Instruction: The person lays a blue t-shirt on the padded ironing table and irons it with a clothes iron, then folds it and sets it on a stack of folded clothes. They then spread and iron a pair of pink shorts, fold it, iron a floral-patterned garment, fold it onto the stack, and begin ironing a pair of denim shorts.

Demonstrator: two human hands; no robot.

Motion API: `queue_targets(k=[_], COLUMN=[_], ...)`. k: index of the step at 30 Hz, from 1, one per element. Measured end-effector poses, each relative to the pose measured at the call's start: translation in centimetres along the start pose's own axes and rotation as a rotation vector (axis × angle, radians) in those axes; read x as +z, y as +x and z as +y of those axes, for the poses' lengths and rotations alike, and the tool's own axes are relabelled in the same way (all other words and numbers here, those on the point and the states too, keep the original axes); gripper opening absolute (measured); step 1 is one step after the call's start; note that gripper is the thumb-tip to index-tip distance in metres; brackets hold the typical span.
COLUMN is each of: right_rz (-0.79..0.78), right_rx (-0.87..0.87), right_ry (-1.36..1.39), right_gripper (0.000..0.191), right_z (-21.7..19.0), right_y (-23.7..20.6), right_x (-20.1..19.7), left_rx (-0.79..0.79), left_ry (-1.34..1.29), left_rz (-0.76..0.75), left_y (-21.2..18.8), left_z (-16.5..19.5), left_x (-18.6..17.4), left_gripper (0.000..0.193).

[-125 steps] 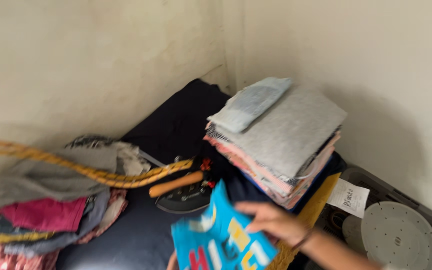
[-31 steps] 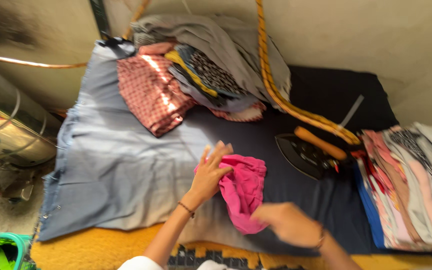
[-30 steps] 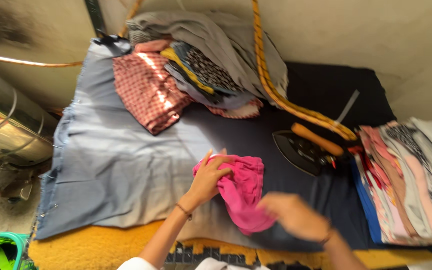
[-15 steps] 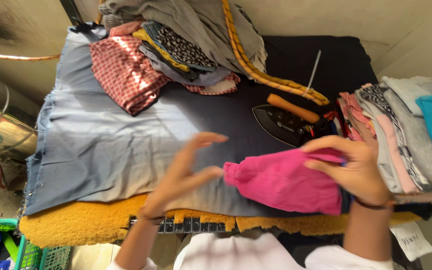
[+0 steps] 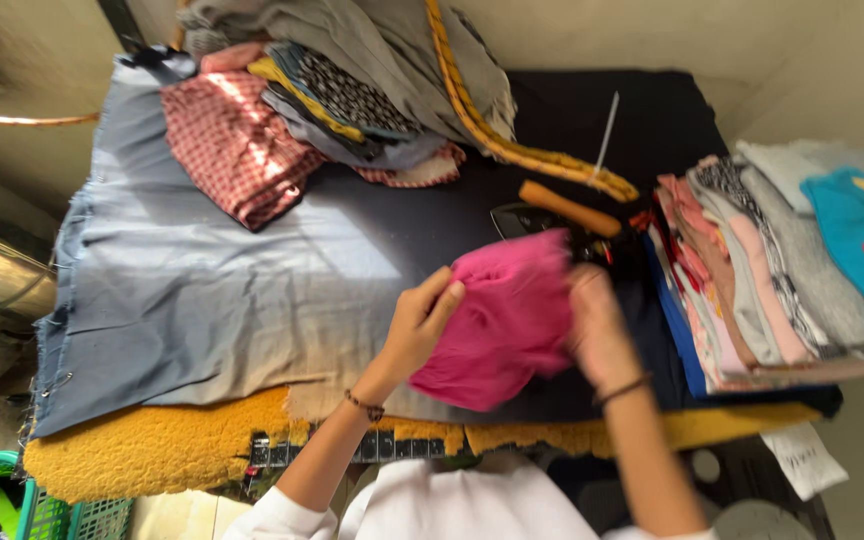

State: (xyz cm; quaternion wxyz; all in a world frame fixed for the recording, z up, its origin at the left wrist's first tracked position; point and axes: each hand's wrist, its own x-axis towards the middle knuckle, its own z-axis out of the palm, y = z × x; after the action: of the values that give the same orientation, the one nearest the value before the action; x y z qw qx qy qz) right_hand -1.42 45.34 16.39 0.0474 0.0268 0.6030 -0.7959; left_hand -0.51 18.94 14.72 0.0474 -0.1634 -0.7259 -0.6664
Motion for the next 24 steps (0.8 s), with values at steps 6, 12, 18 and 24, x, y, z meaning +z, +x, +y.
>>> queue_targets(k=[6, 12, 18, 24], right_rz=[-0.159, 0.052, 0.200, 0.165], right_rx=[0.287, -0.171, -0.281, -0.309], right_ry=[0.206, -0.178, -0.060, -0.187], right_gripper=[0.016, 0.010, 0.011, 0.009], right_z=[10.0, 12.1, 7.9, 3.0], right_y=[-0.6, 0.2, 1.6, 1.5], right_x=[-0.3, 1.8, 1.2, 0.7], left_rx=[0.198, 0.348, 0.278, 0.369], left_ry=[0.429, 0.582, 0.872, 0.918], left_rz=[0.053, 0.112, 0.117, 0.073], left_y=[-0.4, -1.1, -1.6, -1.9], left_z=[6.0, 9.6, 10.0, 9.8], left_x=[-2.6, -4.7, -6.9, -8.5], left_gripper=[0.018, 0.016, 0.017, 0.050])
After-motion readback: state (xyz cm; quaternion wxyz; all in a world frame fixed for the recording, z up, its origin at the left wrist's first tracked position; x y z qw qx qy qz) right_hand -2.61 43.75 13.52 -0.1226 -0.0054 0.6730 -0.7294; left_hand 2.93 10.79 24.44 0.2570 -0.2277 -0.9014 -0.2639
